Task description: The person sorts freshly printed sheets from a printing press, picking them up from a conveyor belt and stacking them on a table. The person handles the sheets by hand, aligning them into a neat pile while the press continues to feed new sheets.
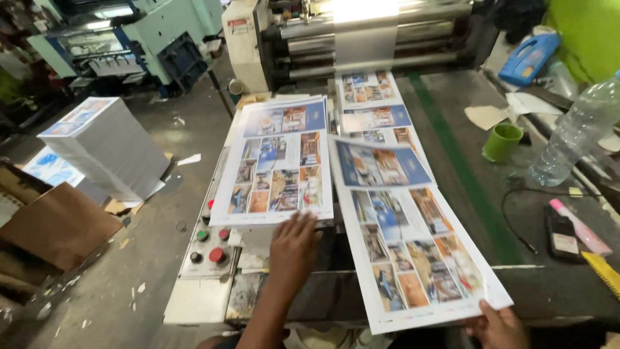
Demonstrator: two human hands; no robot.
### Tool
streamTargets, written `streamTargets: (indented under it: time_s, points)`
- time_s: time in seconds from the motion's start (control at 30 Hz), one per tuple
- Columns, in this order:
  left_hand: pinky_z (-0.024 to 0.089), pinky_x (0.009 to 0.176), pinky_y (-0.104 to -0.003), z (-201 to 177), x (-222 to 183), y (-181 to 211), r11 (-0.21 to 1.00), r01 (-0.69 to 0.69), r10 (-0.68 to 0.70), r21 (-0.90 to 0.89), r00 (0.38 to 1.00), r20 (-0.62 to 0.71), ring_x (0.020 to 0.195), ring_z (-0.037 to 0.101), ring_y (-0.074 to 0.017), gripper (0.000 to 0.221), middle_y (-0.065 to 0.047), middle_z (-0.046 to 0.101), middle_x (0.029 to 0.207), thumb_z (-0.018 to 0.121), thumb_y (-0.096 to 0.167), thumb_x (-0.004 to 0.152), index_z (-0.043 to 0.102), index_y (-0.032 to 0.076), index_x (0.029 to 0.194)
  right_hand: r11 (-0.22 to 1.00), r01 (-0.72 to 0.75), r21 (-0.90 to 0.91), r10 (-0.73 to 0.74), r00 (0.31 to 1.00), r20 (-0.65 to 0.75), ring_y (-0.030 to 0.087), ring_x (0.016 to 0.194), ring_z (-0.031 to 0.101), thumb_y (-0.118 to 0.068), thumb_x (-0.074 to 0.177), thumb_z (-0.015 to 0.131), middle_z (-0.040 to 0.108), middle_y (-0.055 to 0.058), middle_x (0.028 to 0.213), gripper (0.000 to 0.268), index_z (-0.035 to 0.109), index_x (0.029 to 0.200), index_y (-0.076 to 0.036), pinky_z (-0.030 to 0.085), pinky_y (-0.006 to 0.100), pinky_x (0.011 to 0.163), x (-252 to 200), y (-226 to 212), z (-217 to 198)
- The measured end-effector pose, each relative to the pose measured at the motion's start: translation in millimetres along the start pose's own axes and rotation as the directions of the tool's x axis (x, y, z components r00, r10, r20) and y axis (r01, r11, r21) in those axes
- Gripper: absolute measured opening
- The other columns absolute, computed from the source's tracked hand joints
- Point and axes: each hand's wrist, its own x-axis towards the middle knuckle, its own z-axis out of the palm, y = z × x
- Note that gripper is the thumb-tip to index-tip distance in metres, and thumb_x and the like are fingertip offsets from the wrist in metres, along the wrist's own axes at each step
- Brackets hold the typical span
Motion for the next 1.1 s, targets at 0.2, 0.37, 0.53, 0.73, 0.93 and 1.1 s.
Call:
streamTargets:
  time_s: [0.2, 0.37, 0.53, 0.73, 0.93, 1.1]
  points:
    - [0.026, 0.114, -0.055, 15.8, 2.8, -21.1, 0.92, 0.038, -0.076, 0.39, 0.994, 0.083, 0.144, 0.04, -0.0403, 0.08, -0.027, 0.048, 0.149, 0.052, 0.056, 0.092, 0.049, -0.007, 0.141, 0.956, -0.267, -0.123, 0.248, 0.957, -0.149, 0.033, 0.082, 0.069, -0.012, 0.105, 0.045, 0.07, 0.024, 0.111, 0.051, 0.04, 0.155, -0.013, 0.053, 0.047, 0.058, 2.4, 2.9, -27.9]
    - [0.038, 0.112, -0.051, 10.1, -4.4, -39.8, 0.945, 0.068, -0.12, 0.32, 0.982, 0.146, 0.137, 0.054, -0.0328, 0.047, -0.021, 0.059, 0.145, 0.056, 0.034, 0.102, 0.059, 0.001, 0.137, 0.941, -0.242, -0.236, 0.203, 0.963, -0.18, 0.032, 0.086, 0.068, -0.014, 0.11, 0.046, 0.068, 0.025, 0.116, 0.046, 0.044, 0.154, -0.003, 0.054, 0.043, 0.062, -9.9, -6.8, 6.7]
    - [0.054, 0.086, -0.046, -23.0, 27.1, -45.4, 0.981, 0.081, -0.117, 0.175, 0.972, 0.204, 0.11, 0.069, -0.0321, 0.028, -0.016, 0.073, 0.119, 0.065, 0.026, 0.096, 0.069, 0.007, 0.116, 0.94, -0.24, -0.242, 0.217, 0.969, -0.117, 0.034, 0.09, 0.072, -0.013, 0.106, 0.045, 0.07, 0.022, 0.117, 0.049, 0.039, 0.154, -0.007, 0.054, 0.043, 0.059, -9.1, -18.0, 41.8]
    - [0.056, 0.069, -0.043, -21.5, 53.7, -49.2, 0.972, 0.164, -0.204, 0.167, 0.945, 0.257, 0.079, 0.072, -0.0314, 0.01, -0.011, 0.075, 0.09, 0.064, 0.015, 0.095, 0.069, 0.009, 0.102, 0.944, -0.242, -0.225, 0.223, 0.969, -0.107, 0.034, 0.09, 0.073, -0.014, 0.106, 0.046, 0.07, 0.023, 0.118, 0.047, 0.04, 0.152, -0.007, 0.055, 0.041, 0.059, 16.8, -41.2, 76.4]
    - [0.057, 0.067, -0.044, -16.8, 62.9, -2.1, 0.967, 0.252, -0.251, 0.034, 0.968, -0.023, 0.079, 0.072, -0.0345, 0.01, -0.013, 0.075, 0.094, 0.07, 0.008, 0.088, 0.069, 0.006, 0.097, 0.977, -0.152, -0.147, 0.155, 0.988, 0.006, 0.032, 0.089, 0.074, -0.019, 0.105, 0.049, 0.069, 0.018, 0.121, 0.044, 0.045, 0.145, -0.003, 0.054, 0.039, 0.057, 72.1, -58.6, 115.9]
    - [0.059, 0.073, -0.041, -8.6, 63.4, 7.9, 0.957, 0.29, -0.286, -0.002, 0.941, -0.182, 0.087, 0.074, -0.0351, 0.017, -0.016, 0.076, 0.101, 0.071, 0.005, 0.088, 0.071, 0.004, 0.105, 0.982, -0.131, -0.139, 0.141, 0.988, 0.067, 0.029, 0.09, 0.072, -0.023, 0.106, 0.049, 0.069, 0.019, 0.117, 0.043, 0.046, 0.146, -0.007, 0.054, 0.038, 0.061, 102.2, -83.1, 144.4]
